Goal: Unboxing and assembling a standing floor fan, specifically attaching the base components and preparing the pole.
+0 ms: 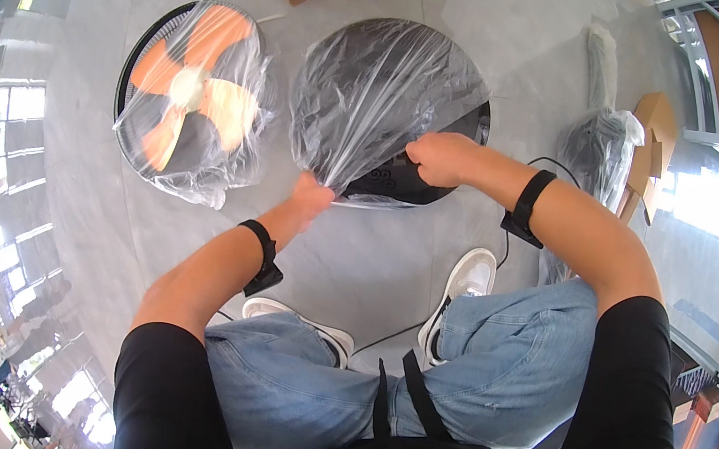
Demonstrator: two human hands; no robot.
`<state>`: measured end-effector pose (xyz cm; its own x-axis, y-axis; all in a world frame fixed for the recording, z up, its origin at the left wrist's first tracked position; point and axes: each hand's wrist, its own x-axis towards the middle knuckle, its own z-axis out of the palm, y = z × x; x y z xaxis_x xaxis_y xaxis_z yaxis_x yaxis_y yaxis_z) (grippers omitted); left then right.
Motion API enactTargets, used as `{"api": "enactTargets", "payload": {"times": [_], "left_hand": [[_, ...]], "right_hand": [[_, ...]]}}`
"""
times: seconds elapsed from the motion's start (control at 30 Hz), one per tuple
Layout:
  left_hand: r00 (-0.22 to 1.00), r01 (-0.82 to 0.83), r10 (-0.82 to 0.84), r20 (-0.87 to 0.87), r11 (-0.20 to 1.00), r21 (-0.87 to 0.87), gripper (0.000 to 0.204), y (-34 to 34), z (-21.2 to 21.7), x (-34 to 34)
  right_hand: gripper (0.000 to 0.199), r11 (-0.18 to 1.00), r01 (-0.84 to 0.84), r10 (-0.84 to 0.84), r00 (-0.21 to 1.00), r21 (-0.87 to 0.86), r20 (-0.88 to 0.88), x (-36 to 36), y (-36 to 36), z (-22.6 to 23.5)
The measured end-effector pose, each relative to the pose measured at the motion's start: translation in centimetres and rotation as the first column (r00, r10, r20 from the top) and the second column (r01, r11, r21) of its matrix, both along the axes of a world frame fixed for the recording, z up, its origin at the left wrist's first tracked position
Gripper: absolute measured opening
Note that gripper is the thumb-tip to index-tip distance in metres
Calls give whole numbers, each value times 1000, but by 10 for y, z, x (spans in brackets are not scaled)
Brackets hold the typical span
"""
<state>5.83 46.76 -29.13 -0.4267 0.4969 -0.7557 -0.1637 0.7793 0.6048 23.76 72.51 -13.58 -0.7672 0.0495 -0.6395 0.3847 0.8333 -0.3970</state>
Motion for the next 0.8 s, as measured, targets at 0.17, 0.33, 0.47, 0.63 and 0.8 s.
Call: {"api": "enactTargets", "payload": {"times": [0.17, 0.33, 0.47, 0.63, 0.8], "left_hand": [[960, -222, 219, 176, 975, -3, 51, 12, 27, 4], [907, -364, 331, 261, 927, 90, 51, 38, 63, -8], [968, -245, 225, 111, 942, 231, 54, 52, 87, -22], [958, -281, 285, 43, 890, 359, 56, 82, 135, -17], [967, -203, 249, -49, 873, 443, 58, 91, 147, -23]], "right_hand": [[29, 996, 51, -56, 996, -76, -66, 14, -5, -2], [33, 990, 38, -12, 983, 136, -185, 7, -6, 13], [63, 975, 63, 35, 904, 214, -426, -7, -15, 30], [78, 950, 42, 115, 874, 311, -472, -9, -33, 38], [79, 872, 3, 218, 893, 489, -395, -19, -37, 47]]}}
